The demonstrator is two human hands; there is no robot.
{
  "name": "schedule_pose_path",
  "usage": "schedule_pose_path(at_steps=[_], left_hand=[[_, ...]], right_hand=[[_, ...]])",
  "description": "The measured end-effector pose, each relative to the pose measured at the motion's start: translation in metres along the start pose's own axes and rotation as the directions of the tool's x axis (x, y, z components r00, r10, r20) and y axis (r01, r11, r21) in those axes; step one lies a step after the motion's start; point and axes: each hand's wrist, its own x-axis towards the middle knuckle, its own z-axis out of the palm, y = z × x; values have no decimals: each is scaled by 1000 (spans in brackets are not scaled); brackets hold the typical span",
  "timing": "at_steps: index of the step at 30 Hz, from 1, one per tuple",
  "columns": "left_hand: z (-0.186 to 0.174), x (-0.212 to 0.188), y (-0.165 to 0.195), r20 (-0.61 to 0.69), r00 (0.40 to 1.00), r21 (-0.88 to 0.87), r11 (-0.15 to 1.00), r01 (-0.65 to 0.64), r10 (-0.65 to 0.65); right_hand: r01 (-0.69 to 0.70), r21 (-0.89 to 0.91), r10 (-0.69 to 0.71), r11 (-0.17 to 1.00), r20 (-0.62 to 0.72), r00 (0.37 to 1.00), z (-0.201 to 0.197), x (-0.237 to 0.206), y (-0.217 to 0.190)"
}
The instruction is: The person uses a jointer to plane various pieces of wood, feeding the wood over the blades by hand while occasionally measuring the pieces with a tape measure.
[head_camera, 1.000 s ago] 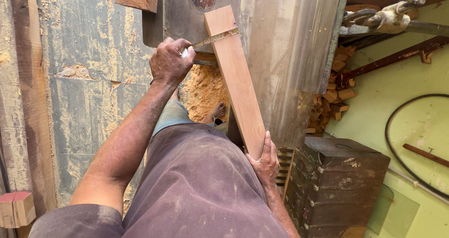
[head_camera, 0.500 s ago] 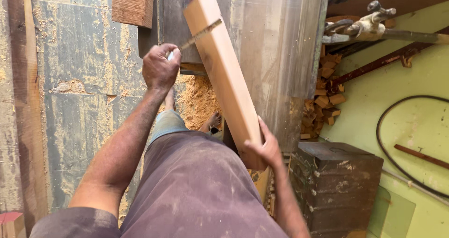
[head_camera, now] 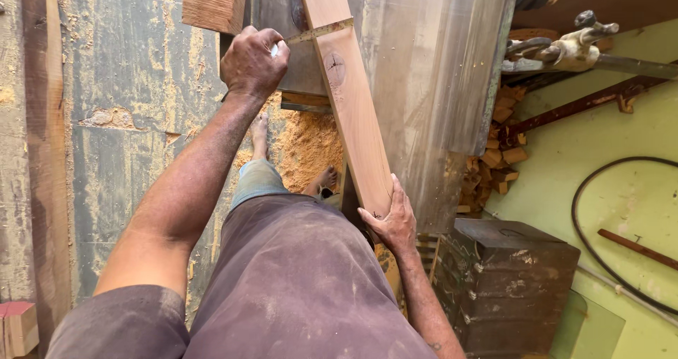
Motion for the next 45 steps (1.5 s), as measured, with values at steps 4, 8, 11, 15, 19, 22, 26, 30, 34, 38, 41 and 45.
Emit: schedule_pose_path(at_steps=[4,8,11,15,19,22,26,30,34,38,41,45], left_hand=[[0,0,-3,-15,999,17,999,-43,43],[2,1,-2,-15,998,41,998,-55,56],[4,2,-1,28,1000,52,999,-12,11],[5,-1,-2,14,1000,54,998,-25,24],[4,-2,-3,11,999,44,999,-30,30],[2,-2,-2,7,999,44,998,-39,39],[-1,-2,0,0,999,44,998,-44,44],[-2,1,0,40,999,29,1000,-4,3],[-1,4,-3,36,999,55,998,-28,26],[0,5,-8,43,998,42,998,-39,37],[3,7,-4,44,999,-38,999,13,-12],[7,9,15,-18,1000,-176,984,4,-7]], right_hand=[[-22,16,21,1000,28,999,2,0,1],[-16,0,16,1000,40,999,3,1,3],[-35,1,35,999,36,999,3,2,3],[-27,-20,27,999,34,999,2,2,1],[-13,-24,14,1000,22,1000,3,1,0],[-15,-45,16,999,19,1000,2,1,-1],[-37,-43,39,998,27,999,1,1,-3],[-37,-48,38,998,21,999,2,0,-3],[-24,-53,25,998,14,1000,6,2,-1],[-50,-66,52,997,33,998,3,-2,-2],[-112,-35,114,993,50,992,-1,6,-18],[-14,175,28,985,-78,997,17,63,-65]])
